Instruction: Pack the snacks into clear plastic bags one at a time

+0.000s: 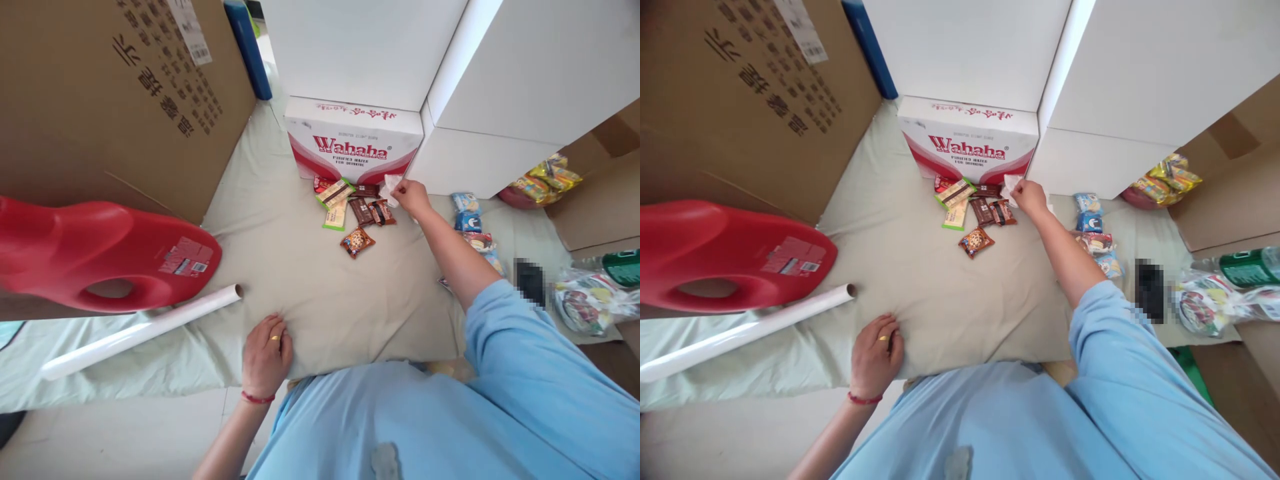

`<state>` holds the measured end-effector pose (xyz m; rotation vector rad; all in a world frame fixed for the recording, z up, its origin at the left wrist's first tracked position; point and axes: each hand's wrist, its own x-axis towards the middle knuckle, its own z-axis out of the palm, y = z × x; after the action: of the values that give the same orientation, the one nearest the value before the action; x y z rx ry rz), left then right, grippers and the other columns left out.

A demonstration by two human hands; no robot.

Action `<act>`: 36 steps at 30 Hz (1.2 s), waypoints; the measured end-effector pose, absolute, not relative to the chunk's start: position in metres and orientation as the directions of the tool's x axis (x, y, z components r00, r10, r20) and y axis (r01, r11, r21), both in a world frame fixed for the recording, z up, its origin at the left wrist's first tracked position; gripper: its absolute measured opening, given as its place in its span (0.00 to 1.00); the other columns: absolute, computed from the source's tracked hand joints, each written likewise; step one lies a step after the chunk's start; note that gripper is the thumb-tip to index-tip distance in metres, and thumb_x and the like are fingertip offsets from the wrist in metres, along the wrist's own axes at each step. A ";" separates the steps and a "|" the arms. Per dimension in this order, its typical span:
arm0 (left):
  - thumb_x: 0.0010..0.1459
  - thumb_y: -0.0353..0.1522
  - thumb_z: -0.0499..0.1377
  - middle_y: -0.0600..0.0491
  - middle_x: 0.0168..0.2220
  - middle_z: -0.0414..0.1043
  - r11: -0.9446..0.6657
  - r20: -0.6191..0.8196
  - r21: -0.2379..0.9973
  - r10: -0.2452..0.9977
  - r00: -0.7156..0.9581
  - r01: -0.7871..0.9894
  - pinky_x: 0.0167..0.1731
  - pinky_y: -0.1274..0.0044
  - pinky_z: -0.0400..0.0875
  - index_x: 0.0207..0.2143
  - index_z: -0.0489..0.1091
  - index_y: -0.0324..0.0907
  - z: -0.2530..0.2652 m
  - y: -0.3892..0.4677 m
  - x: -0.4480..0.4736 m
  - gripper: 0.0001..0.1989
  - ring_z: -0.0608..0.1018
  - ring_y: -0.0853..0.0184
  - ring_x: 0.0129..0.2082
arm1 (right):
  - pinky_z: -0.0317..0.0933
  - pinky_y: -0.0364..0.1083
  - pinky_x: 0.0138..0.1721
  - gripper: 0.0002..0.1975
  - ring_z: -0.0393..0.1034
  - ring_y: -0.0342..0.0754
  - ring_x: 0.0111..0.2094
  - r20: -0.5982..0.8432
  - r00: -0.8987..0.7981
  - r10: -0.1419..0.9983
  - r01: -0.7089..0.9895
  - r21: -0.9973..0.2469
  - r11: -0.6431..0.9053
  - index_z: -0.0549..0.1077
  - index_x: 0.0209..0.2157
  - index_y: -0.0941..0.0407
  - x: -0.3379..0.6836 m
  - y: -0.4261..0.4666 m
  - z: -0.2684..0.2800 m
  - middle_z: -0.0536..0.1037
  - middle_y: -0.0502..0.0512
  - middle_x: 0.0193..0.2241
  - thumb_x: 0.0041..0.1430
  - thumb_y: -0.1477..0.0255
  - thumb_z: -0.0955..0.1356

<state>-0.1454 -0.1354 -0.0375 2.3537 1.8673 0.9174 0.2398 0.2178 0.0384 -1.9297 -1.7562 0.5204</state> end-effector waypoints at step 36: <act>0.58 0.44 0.67 0.51 0.34 0.82 0.203 -0.204 0.979 0.957 0.206 0.027 0.38 0.75 0.72 0.38 0.81 0.42 -0.005 -0.083 0.026 0.15 0.79 0.66 0.33 | 0.66 0.47 0.46 0.20 0.70 0.48 0.43 -0.254 -0.162 0.954 -0.104 -0.957 -0.272 0.77 0.41 0.52 0.217 -0.093 0.004 0.77 0.52 0.40 0.52 0.56 0.80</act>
<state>0.0263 -0.0833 -0.0049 1.1531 1.1495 0.9040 0.2168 -0.0931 0.0040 -1.2317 -1.0821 1.5734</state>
